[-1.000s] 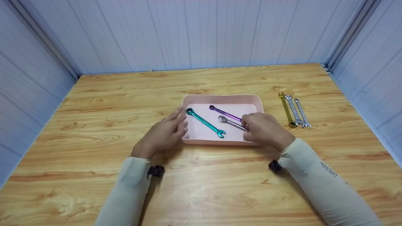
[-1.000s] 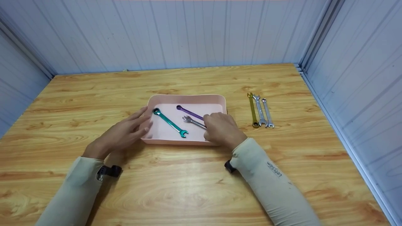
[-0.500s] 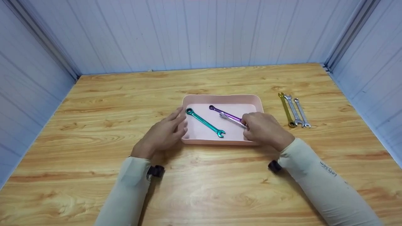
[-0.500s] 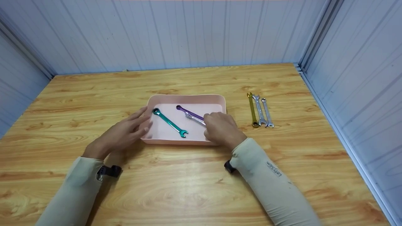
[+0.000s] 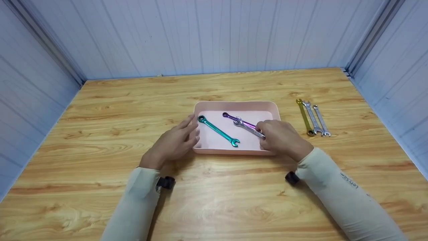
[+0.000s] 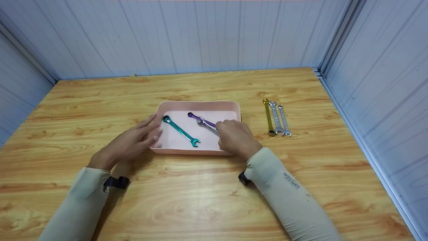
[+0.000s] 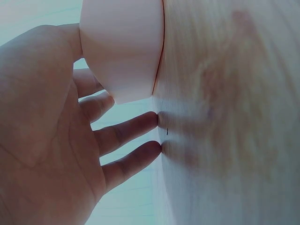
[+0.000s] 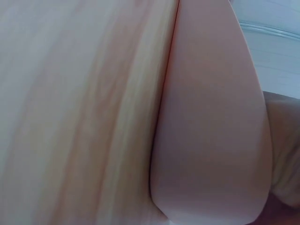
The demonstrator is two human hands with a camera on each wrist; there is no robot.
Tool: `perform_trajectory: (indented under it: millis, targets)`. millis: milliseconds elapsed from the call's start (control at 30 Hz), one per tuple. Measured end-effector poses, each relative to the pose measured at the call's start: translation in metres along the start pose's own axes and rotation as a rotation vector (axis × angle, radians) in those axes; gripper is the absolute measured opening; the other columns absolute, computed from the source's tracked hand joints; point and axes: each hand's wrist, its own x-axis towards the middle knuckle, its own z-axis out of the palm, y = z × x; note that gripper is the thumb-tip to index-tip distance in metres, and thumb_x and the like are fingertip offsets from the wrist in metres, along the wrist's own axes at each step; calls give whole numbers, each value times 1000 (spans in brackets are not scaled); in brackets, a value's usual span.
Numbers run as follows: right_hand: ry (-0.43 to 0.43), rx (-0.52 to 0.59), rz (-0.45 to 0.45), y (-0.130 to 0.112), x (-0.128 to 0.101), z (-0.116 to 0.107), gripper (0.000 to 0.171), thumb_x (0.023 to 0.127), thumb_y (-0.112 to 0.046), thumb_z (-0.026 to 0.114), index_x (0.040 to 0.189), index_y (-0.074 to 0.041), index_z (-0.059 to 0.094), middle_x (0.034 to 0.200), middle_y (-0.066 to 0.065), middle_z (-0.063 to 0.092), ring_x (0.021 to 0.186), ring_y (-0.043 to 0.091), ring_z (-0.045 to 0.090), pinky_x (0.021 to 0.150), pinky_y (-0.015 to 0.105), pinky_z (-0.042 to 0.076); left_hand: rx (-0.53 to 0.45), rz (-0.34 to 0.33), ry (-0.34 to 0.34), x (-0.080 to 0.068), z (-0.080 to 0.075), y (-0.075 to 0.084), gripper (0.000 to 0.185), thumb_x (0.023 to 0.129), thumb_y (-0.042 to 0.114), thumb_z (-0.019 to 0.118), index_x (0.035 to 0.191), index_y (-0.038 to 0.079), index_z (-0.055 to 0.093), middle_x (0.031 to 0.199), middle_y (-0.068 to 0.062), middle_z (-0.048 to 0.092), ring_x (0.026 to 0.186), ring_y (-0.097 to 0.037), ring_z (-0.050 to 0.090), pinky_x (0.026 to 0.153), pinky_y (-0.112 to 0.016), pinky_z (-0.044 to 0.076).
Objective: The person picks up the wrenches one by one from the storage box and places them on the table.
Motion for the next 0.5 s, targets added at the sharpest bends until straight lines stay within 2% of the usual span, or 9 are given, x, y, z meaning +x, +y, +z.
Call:
perform_trajectory:
  millis: [400,500]
  targets:
    - [32,-9,-16,3,-2,1,24,78,-14,66,101,-8,67,73,2,57,65,20,52,54,34,38,-16,-16,-5,-1,0,0,59,106,41,43,159,21,29,167,3,15,147,-25,29,115,-48,31]
    - [46,-5,-23,3,-3,1,23,78,-14,64,99,-7,68,72,1,57,63,20,52,53,34,37,-15,2,1,-1,0,0,58,106,40,43,159,20,30,167,2,16,146,-27,32,114,-49,33]
